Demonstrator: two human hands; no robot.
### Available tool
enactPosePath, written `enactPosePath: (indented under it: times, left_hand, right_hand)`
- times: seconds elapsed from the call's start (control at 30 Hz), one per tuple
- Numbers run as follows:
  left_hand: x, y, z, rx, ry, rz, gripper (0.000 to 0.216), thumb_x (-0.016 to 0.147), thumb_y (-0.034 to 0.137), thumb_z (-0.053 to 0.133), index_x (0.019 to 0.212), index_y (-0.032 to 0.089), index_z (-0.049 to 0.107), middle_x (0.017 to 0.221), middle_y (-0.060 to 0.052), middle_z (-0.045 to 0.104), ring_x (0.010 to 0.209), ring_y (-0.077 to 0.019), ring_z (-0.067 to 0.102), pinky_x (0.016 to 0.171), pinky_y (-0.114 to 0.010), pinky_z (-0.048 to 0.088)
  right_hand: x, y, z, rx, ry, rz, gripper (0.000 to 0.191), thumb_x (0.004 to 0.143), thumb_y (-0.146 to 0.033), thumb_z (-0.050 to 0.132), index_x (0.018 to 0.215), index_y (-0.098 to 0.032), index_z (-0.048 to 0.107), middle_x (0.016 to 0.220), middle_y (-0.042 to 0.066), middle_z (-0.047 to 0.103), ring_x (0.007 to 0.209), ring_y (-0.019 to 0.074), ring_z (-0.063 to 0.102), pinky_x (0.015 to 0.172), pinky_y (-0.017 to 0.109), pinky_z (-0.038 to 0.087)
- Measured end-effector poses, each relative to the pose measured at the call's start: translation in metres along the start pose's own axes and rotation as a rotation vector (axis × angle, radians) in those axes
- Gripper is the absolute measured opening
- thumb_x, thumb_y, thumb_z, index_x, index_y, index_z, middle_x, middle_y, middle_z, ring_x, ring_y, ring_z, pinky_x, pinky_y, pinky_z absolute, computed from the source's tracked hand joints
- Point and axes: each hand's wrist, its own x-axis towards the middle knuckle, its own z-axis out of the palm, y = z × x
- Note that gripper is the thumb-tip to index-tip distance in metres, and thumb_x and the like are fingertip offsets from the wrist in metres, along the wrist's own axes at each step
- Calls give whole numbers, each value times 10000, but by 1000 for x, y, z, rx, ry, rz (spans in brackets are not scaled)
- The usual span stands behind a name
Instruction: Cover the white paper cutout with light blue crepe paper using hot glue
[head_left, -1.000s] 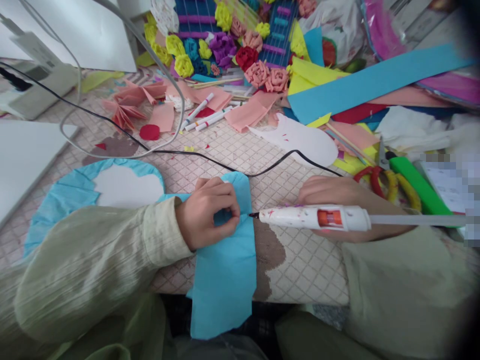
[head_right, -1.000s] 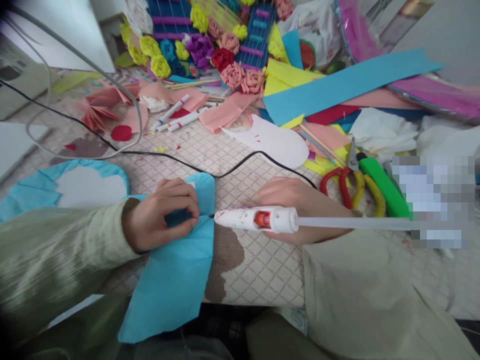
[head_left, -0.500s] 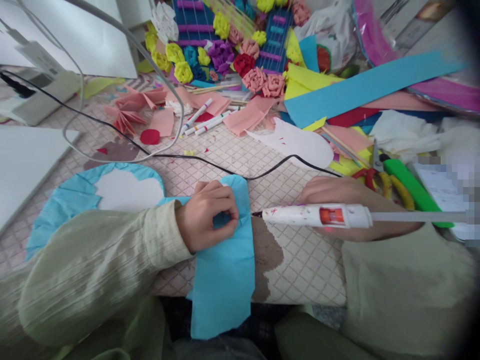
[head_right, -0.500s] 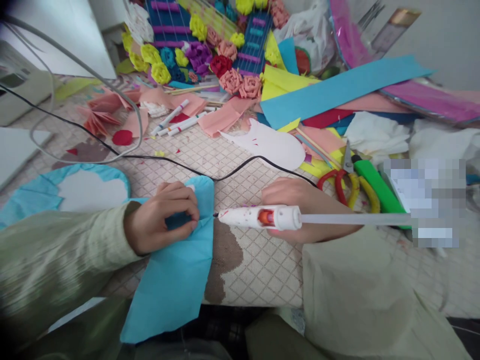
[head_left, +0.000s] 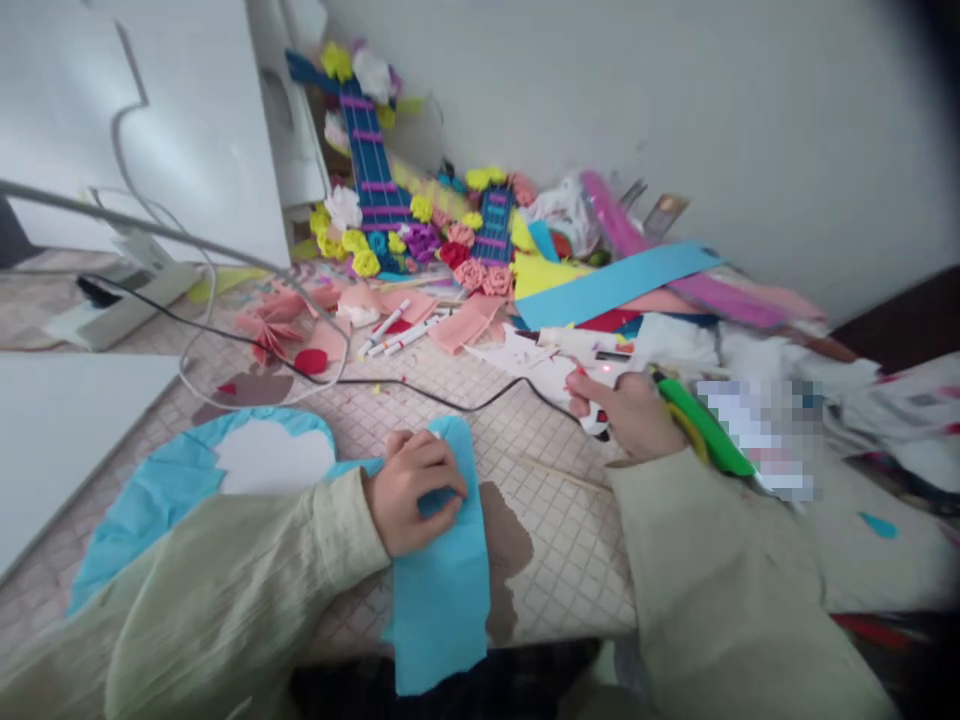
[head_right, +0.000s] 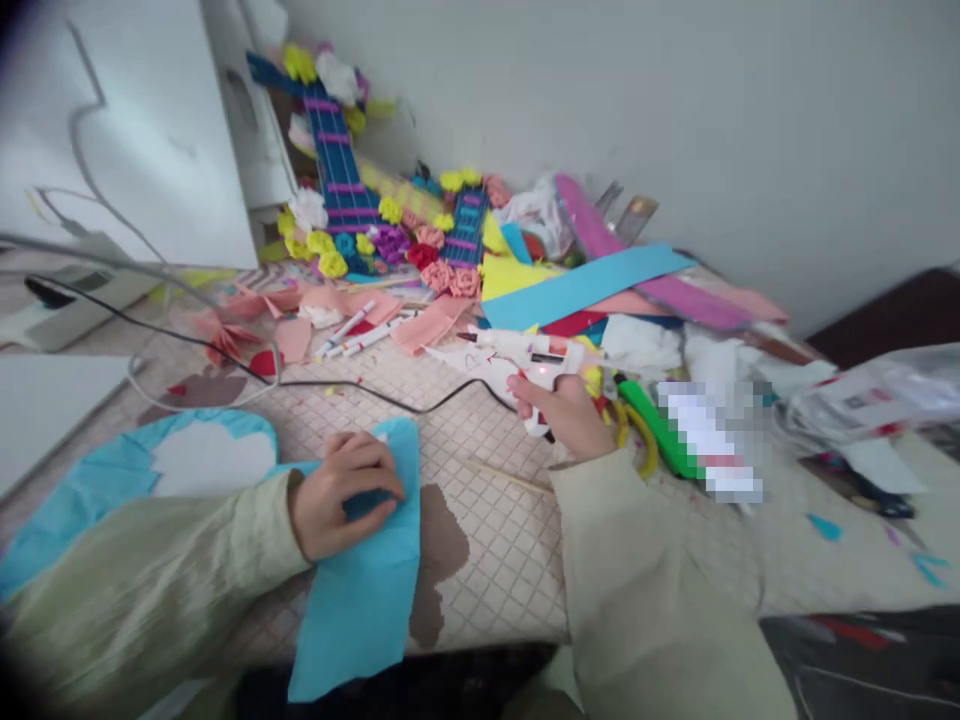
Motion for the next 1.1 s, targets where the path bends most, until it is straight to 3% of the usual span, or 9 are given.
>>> enactPosePath:
  times: [0.07,0.27,0.47,0.6,0.7,0.83,0.97,1.1]
  left_hand:
    - [-1,0,1,-5,5,3,164,742,204,464,731,198,627,725,-28,570,754,-177,484,736,-397,290]
    - [-2,-1,2,14,7,0,151,731,202,468,714,199,618,734,-32,579,767,-181,486,731,-388,303]
    - [-2,-1,2,44,4,8,138,720,197,484,708,194,622,742,-29,588,764,-178,497,727,-394,320]
    - [-3,-2,3,76,-2,17,121,715,190,500,709,195,621,741,-22,589,775,-176,508,738,-391,325]
    - [-3,-2,3,81,5,20,113,713,187,509,704,197,620,746,-20,593,782,-175,513,736,-386,323]
    - [-3,-3,3,59,8,40,122,716,184,506,709,200,626,740,-18,591,774,-173,513,726,-380,316]
    - [-2,-5,1,54,23,68,153,736,191,478,714,195,629,732,-23,589,760,-173,507,724,-381,314]
    - [0,-6,-1,77,47,81,161,756,202,471,736,189,631,737,-26,584,754,-175,499,727,-384,313]
  right_hand:
    - [12,-2,3,48,-7,53,314,652,-437,643,584,-145,550,502,-2,539,440,92,461,421,226,341]
    - [47,-26,23,86,-263,55,339,565,-419,703,553,-130,527,493,-14,524,435,65,435,409,192,312]
    - [64,-33,65,17,-357,10,362,621,-473,653,655,-121,577,570,30,584,470,77,471,441,197,362]
    - [69,-34,80,-132,-309,-55,379,698,-488,574,615,-119,591,558,38,591,515,103,504,480,210,386]
    - [64,-40,69,-301,-157,-111,373,724,-474,543,591,-129,591,548,39,586,562,131,516,512,228,378]
    - [30,-43,32,-479,-9,-198,269,745,-392,539,742,-142,639,791,83,651,716,165,543,640,268,398]
    - [-29,-21,1,-683,-188,-206,215,744,-346,553,807,-168,655,762,52,655,651,162,565,636,299,428]
    - [-76,11,-13,-712,-210,-195,190,761,-300,562,884,-175,636,861,63,631,730,175,584,681,333,468]
